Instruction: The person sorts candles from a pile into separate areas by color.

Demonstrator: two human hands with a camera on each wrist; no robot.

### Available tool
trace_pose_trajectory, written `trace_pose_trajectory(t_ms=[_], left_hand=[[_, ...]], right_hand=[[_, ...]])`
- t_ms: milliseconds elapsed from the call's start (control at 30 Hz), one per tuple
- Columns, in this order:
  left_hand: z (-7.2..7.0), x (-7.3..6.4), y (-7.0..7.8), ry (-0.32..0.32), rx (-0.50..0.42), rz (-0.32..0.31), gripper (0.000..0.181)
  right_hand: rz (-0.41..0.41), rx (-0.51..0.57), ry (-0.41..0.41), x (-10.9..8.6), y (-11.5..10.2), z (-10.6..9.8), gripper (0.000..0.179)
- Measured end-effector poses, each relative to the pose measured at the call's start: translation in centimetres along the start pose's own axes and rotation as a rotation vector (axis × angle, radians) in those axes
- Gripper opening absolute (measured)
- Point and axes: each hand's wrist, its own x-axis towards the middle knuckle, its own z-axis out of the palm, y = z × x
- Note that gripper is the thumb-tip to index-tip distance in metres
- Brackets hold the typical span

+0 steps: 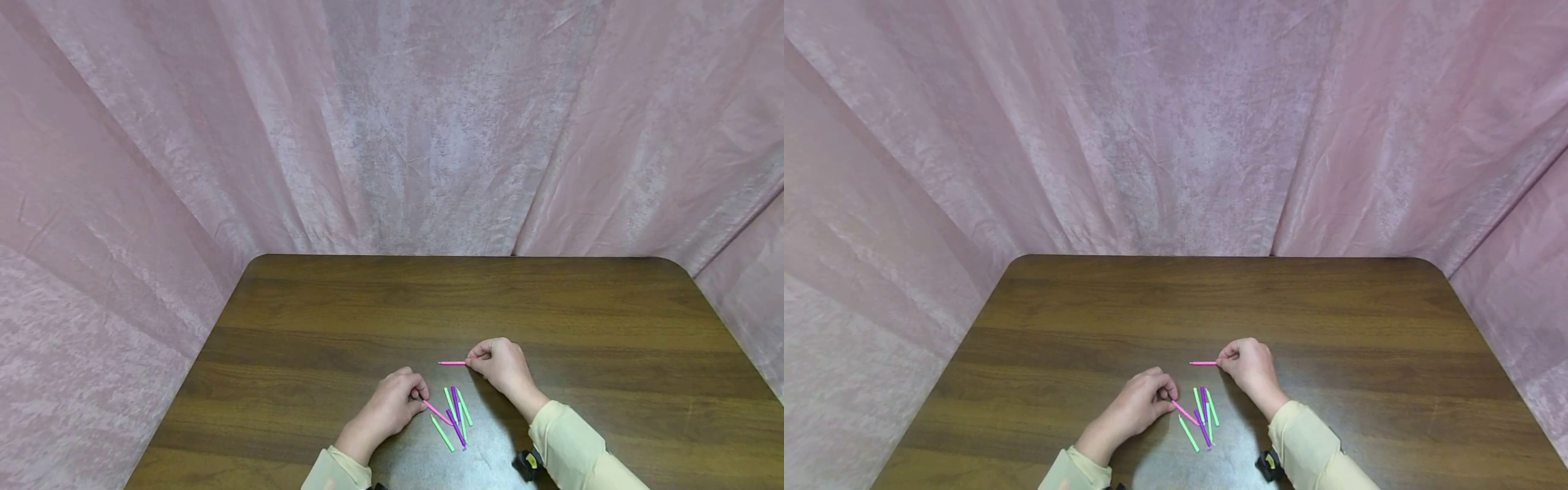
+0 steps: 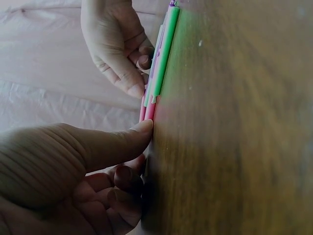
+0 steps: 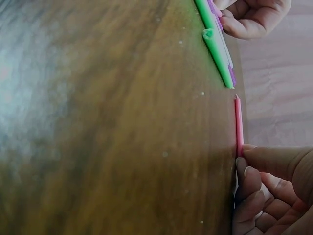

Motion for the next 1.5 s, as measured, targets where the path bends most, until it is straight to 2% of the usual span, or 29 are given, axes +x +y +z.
trace_pose_trajectory(t_ms=[367, 733, 1000, 1233, 1500], left_hand=[[-0.2, -0.1, -0.3, -0.026, 0.010, 0.007, 0.020], [-0.2, -0.1, -0.4, -0.019, 0.015, 0.026, 0.020], [-0.4, 0.0, -0.6, 0.008, -0.020, 0.013, 0.020], [-0.5, 0.0, -0.6, 0.035, -0.073, -0.029, 0.020], [-0.5, 0.1, -0.3, 0.044, -0.138, -0.059, 0.017]], right_hand=[[0.008, 0.025, -0.007, -0.1, -0.1, -0.3, 0.006], [0.028, 0.058, -0.014, -0.4, 0.0, -0.4, 0.005], [0.059, 0.080, -0.011, -0.8, -0.1, -0.6, 0.005], [0.070, 0.088, -0.002, -1.4, -0.2, -0.7, 0.005], [0.041, 0.076, 0.009, -2.0, -0.2, -0.9, 0.006]])
